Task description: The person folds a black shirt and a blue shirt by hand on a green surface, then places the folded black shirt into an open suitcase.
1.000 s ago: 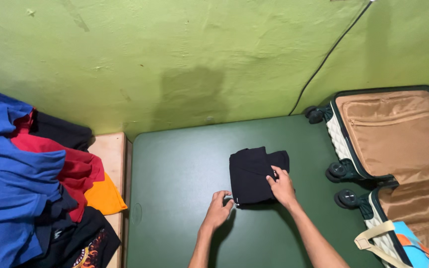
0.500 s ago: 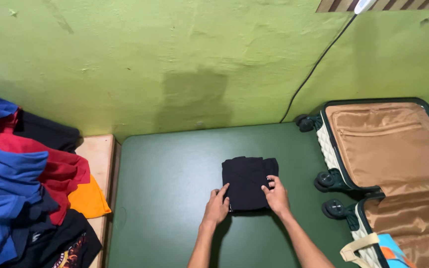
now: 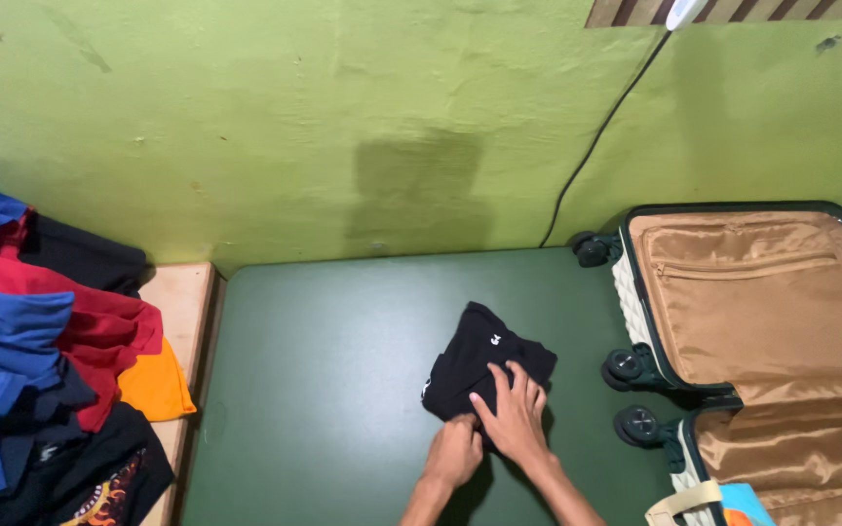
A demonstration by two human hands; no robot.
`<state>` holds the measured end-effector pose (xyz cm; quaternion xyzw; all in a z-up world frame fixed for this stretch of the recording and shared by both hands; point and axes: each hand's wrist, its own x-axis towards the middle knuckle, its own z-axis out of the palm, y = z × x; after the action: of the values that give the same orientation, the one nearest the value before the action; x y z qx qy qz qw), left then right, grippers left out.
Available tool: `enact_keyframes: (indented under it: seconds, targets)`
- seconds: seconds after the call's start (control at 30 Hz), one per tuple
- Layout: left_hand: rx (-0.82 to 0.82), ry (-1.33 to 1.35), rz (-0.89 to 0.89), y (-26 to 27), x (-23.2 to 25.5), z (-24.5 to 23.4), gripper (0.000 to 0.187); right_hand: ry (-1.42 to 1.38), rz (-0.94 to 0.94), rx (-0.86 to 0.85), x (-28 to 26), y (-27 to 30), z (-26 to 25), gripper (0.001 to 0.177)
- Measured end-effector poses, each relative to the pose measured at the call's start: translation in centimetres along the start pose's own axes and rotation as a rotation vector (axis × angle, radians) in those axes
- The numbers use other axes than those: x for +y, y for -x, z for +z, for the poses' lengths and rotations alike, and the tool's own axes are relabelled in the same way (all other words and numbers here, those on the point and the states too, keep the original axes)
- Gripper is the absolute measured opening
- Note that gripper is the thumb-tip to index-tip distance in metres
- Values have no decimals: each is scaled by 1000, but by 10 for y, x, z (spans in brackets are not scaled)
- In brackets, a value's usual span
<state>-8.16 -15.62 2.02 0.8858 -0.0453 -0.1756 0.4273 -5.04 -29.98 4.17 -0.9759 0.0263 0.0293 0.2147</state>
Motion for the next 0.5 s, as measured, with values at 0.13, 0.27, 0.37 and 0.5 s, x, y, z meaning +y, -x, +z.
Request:
enact_keyframes:
  seconds: [0.13, 0.27, 0.37, 0.5]
  targets:
    - [13, -310, 50, -6, 26, -28, 35, 116, 5, -160, 28, 16, 18, 79]
    - [171, -416, 332, -22, 1, -43, 60, 141, -2, -289, 42, 19, 16, 93]
    - [139, -326, 231, -20, -13, -26, 62, 95, -20, -370, 39, 17, 4, 103]
    - [177, -303, 67, -6, -15, -7, 69, 116, -71, -481, 34, 12, -16, 122]
